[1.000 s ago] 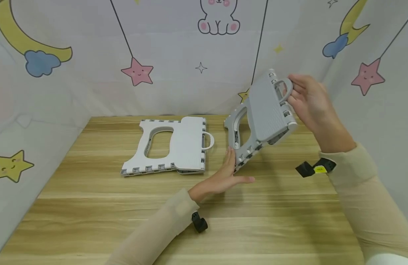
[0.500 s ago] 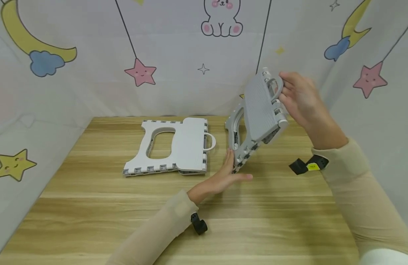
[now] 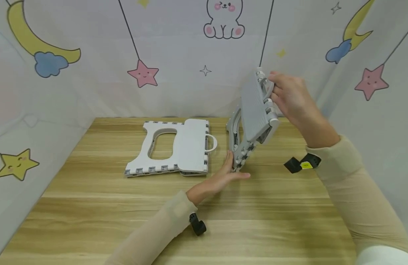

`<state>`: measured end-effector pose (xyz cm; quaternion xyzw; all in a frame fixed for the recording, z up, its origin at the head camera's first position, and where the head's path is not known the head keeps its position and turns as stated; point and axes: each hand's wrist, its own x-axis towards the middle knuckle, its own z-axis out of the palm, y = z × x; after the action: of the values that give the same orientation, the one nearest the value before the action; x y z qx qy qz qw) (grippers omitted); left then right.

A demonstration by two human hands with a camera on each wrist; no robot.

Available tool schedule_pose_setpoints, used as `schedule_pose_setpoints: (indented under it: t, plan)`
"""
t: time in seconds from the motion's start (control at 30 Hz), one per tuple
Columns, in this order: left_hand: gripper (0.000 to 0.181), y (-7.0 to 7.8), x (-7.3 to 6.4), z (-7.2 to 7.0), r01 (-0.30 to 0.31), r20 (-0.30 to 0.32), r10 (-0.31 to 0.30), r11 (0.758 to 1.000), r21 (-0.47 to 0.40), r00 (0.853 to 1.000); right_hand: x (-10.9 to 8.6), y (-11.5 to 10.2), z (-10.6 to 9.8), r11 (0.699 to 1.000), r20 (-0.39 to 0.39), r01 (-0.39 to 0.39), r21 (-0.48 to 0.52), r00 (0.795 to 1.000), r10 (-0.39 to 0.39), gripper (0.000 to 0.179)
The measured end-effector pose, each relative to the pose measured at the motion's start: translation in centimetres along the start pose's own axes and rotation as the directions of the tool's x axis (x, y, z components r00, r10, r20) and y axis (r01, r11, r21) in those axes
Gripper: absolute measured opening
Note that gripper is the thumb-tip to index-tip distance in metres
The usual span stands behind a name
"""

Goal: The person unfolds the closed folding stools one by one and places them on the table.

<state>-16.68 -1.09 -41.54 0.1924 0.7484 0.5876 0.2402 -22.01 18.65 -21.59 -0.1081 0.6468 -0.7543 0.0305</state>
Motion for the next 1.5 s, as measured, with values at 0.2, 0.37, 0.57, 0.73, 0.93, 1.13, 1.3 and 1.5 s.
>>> schedule_pose_setpoints:
  t: [0.2, 0.37, 0.57, 0.73, 0.93, 1.13, 1.3, 1.5]
  plan:
    - [0.108, 0.2, -0.4, -0.3, 0.021, 0.012, -0.021, 0.999, -0.026, 1.000, 0.5, -0.3, 1.1, 1.000, 0.009, -0.005, 0.009, 1.000, 0.005, 0.071]
    - [0.107, 0.2, -0.5, -0.4, 0.020, 0.004, -0.020, 0.998, -0.056, 1.000, 0.8, -0.5, 2.1, 1.000, -0.004, -0.015, -0.005, 1.000, 0.015, 0.067]
    - [0.104, 0.2, -0.5, -0.6, -0.005, 0.012, 0.006, 0.994, -0.109, 1.000, 1.1, -0.5, 2.9, 1.000, 0.013, -0.004, -0.029, 1.000, 0.004, 0.065]
    - [0.103, 0.0, -0.4, -0.8, -0.011, 0.028, 0.015, 0.992, -0.128, 0.999, 1.2, -0.5, 3.3, 0.995, 0.016, -0.008, -0.101, 1.000, 0.009, 0.063]
    - [0.103, -0.1, -0.6, -1.0, -0.011, 0.032, 0.016, 0.988, -0.153, 0.999, 1.5, -0.6, 3.8, 0.948, -0.005, -0.028, -0.317, 1.000, 0.028, 0.061]
    - [0.102, -0.1, -0.7, -1.3, -0.008, 0.037, 0.014, 0.986, -0.165, 0.999, 1.8, -0.5, 4.4, 0.915, 0.006, -0.031, -0.402, 0.999, 0.037, 0.060]
    - [0.100, -0.2, -0.8, -1.7, 0.007, 0.032, -0.002, 0.989, -0.148, 0.999, 2.0, -0.3, 4.9, 0.923, 0.024, -0.023, -0.383, 0.999, 0.036, 0.059]
    - [0.098, -0.1, -1.0, -2.2, 0.027, 0.016, -0.026, 0.995, -0.100, 1.000, 2.2, -0.1, 5.5, 0.931, 0.052, 0.001, -0.364, 0.998, 0.019, 0.058]
